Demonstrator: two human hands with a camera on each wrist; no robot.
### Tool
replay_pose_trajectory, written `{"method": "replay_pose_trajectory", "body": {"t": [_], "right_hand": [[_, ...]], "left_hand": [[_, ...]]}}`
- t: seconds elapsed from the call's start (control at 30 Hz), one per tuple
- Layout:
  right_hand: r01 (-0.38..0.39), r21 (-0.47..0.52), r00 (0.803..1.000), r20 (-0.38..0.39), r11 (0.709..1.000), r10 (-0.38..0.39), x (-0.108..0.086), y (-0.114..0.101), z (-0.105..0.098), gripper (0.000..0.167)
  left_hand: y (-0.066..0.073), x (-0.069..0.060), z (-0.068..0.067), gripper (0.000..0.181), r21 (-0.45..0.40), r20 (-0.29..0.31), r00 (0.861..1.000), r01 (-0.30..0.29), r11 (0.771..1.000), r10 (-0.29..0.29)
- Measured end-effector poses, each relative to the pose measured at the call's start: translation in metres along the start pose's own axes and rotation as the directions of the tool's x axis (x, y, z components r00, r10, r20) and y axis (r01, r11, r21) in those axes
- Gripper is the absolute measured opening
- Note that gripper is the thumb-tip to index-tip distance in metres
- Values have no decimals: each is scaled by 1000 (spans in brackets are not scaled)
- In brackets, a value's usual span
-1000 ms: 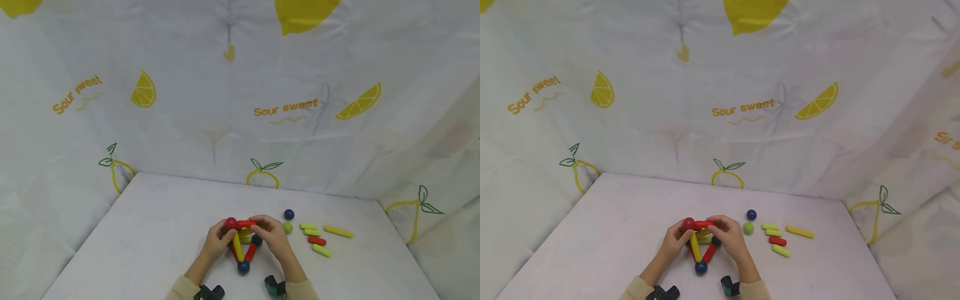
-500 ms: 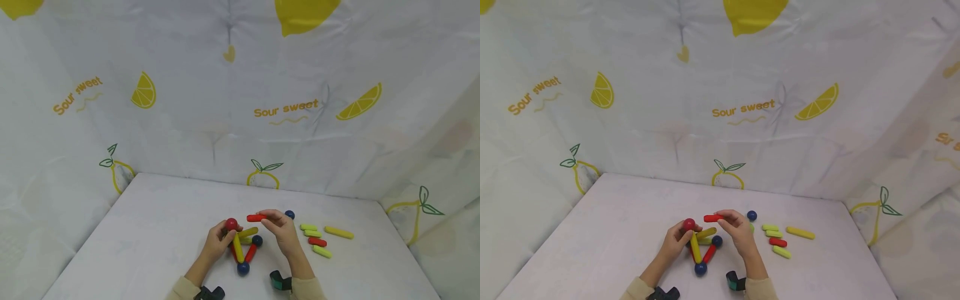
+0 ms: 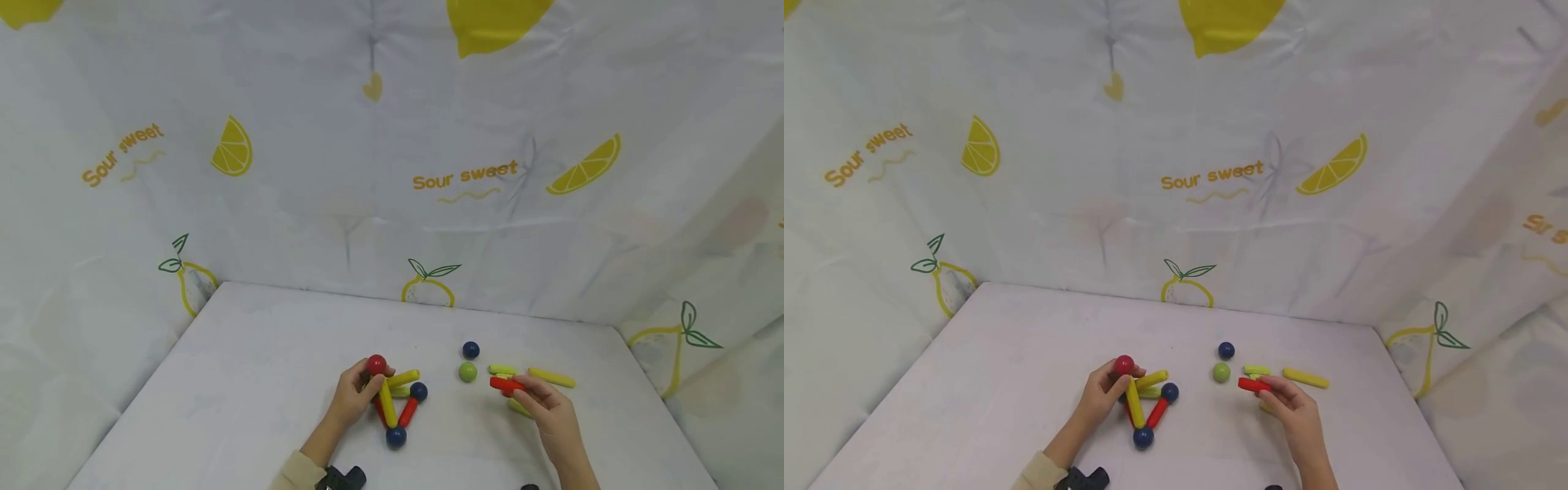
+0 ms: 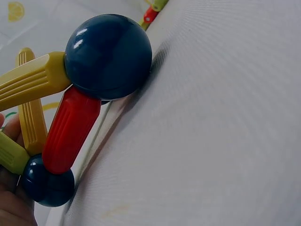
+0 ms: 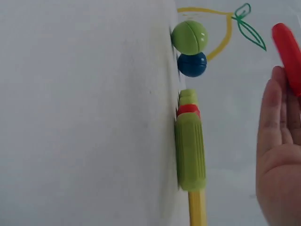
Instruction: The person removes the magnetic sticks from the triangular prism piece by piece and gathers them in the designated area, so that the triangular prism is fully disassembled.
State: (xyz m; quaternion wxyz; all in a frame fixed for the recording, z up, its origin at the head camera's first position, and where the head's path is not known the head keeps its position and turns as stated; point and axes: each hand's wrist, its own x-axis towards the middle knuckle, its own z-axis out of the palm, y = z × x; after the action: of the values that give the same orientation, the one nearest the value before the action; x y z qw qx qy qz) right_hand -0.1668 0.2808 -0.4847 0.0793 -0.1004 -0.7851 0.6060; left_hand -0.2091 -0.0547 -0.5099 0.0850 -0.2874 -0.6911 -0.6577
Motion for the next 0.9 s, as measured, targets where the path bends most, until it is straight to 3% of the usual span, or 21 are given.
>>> {"method": "replay_pose_trajectory", "body": {"t": [0.13,0.27,0.43,0.6,0.9], "right_hand": [[-129,-130,992,-26,983,127,-5,16,-23,56],[-234,-280,971,-20,931,238,-8,27,-39,69],[-277,-316,958,-17,907,286,-9,40,-48,66],[-293,-315,952,-13,903,305,-7,48,-47,62],[-203,-424,979,-63,883,194,-7,51,-40,46]], "left_hand": [[1,0,0,18,-7,4,1000,-4,1000,4],[0,0,0,17,-7,6,1000,-10,1000,10],[-1,0,0,17,-3,12,1000,-25,1000,25],[-1,1,0,17,-1,11,1000,-28,1000,28],[1,1,0,17,-2,7,1000,-19,1000,19]]}}
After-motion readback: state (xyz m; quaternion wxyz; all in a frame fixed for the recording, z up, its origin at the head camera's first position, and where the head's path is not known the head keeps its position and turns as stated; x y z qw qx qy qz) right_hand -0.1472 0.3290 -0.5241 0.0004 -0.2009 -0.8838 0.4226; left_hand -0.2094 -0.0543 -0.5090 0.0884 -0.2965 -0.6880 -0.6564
